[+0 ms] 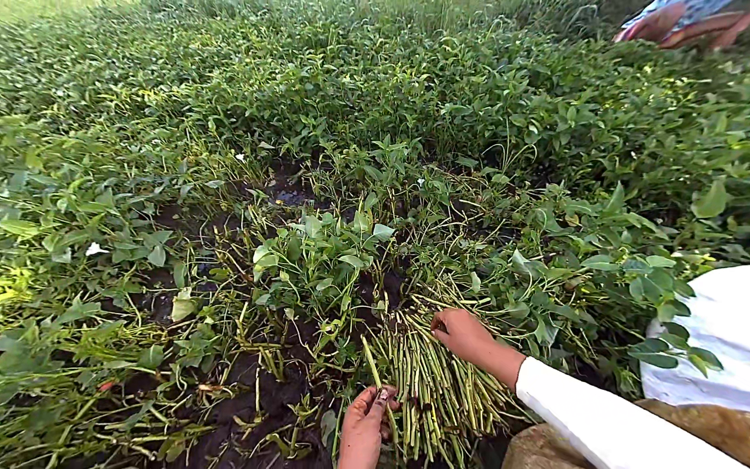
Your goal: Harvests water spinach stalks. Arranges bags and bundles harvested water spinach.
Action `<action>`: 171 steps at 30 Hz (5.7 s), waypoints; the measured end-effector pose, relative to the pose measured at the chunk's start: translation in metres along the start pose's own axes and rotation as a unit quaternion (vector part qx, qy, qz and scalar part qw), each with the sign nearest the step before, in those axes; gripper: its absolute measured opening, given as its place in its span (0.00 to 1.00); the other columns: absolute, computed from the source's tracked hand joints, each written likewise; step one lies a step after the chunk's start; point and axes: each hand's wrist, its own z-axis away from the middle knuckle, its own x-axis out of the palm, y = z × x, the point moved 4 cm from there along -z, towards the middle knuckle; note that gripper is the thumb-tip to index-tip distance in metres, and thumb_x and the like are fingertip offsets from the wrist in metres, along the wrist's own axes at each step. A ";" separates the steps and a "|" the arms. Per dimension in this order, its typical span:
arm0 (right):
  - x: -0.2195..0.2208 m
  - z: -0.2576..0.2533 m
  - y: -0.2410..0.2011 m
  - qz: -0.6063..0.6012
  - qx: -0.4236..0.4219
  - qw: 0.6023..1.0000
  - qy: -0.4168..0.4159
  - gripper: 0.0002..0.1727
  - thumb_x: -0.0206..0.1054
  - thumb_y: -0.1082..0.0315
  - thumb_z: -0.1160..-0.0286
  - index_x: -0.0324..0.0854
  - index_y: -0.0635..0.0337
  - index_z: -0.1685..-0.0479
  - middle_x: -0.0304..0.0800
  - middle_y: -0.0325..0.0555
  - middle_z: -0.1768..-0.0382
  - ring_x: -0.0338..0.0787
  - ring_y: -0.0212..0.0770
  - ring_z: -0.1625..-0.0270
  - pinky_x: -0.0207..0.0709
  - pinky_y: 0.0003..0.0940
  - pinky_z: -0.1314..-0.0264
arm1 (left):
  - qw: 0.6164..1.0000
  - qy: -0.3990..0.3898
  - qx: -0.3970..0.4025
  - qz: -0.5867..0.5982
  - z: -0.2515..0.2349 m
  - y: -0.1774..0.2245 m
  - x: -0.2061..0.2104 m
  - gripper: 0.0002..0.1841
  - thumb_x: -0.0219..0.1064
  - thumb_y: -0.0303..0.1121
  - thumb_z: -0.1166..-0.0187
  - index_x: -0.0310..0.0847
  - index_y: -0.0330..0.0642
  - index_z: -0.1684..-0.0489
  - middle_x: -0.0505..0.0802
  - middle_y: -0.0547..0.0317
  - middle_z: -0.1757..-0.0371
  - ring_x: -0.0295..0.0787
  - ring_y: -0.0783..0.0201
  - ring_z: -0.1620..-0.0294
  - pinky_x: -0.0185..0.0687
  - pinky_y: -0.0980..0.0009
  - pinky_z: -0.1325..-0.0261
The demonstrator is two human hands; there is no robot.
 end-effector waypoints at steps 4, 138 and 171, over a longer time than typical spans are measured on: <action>0.030 -0.019 -0.005 0.072 0.038 0.996 -0.036 0.18 0.64 0.61 0.16 0.85 0.64 0.36 0.85 0.63 0.34 0.86 0.63 0.31 0.78 0.63 0.30 | 1.000 0.001 -0.002 0.025 0.007 0.007 0.005 0.10 0.55 0.26 0.10 0.85 0.34 0.50 0.93 0.54 0.60 0.88 0.66 0.67 0.82 0.74 0.67; -0.062 0.056 -0.227 -0.112 -0.309 0.928 0.174 0.30 0.70 0.58 0.18 0.69 0.54 0.19 0.74 0.54 0.26 0.89 0.49 0.41 0.86 0.52 0.42 | 0.985 -0.128 0.038 -0.109 0.028 0.199 -0.098 0.08 0.62 0.27 0.13 0.80 0.36 0.44 0.92 0.57 0.58 0.90 0.68 0.66 0.88 0.74 0.61; 0.297 -0.021 -0.344 0.076 -0.213 0.943 -0.244 0.25 0.64 0.46 0.17 0.86 0.50 0.30 0.89 0.55 0.33 0.86 0.57 0.28 0.75 0.61 0.24 | 0.960 0.231 -0.100 -0.120 0.043 -0.064 -0.385 0.15 0.77 0.29 0.26 0.87 0.41 0.43 0.94 0.59 0.45 0.92 0.67 0.43 0.87 0.66 0.32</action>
